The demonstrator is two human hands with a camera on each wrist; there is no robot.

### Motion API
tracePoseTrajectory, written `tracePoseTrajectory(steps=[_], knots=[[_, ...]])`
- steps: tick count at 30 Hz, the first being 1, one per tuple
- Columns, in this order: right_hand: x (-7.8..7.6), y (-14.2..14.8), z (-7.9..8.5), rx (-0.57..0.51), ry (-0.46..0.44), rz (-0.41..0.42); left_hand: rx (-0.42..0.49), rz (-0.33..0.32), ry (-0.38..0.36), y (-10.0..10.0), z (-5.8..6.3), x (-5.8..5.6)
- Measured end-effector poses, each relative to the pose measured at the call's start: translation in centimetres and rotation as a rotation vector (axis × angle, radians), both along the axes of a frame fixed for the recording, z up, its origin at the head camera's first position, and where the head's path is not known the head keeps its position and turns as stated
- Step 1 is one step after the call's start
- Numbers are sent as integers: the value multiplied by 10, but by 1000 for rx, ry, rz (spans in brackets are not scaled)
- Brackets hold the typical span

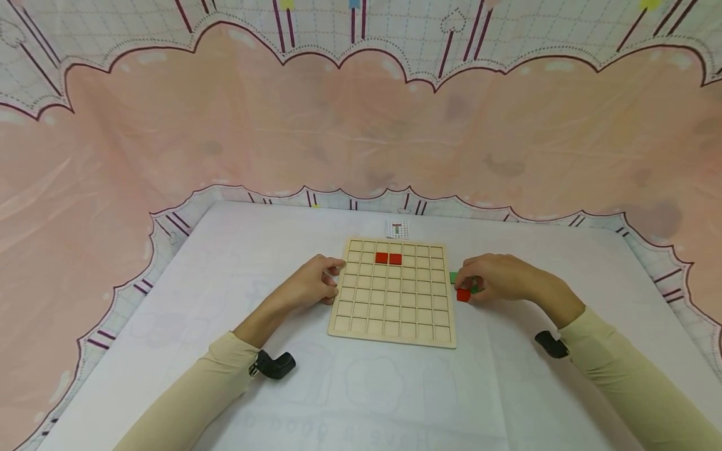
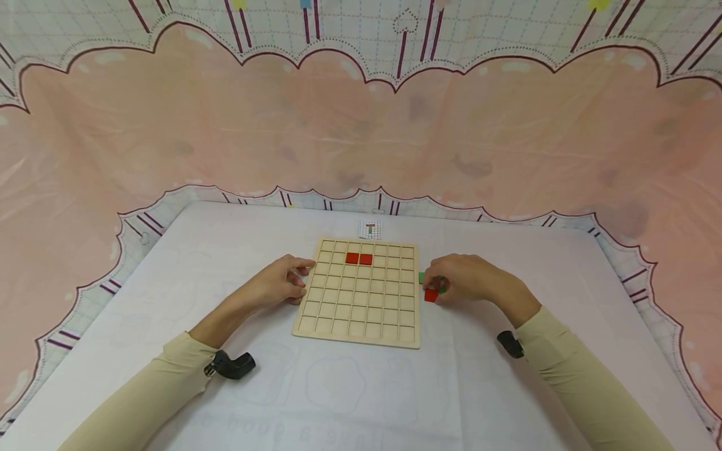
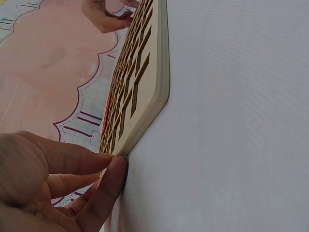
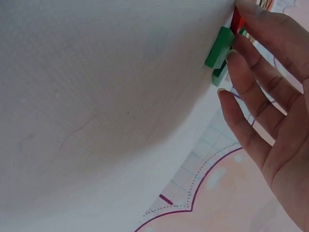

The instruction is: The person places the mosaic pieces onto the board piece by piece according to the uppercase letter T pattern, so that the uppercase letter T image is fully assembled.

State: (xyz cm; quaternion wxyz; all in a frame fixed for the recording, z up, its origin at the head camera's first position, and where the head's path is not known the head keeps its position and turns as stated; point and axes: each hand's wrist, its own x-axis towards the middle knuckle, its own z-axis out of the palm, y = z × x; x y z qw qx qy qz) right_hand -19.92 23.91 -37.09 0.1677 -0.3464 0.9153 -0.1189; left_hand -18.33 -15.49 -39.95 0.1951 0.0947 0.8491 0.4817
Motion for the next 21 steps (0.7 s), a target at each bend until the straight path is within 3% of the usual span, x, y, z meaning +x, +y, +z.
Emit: tracePoseTrajectory(steps=[21], knots=[[-4, -5, 6, 41, 63, -43, 11, 6, -8, 0, 2, 1]])
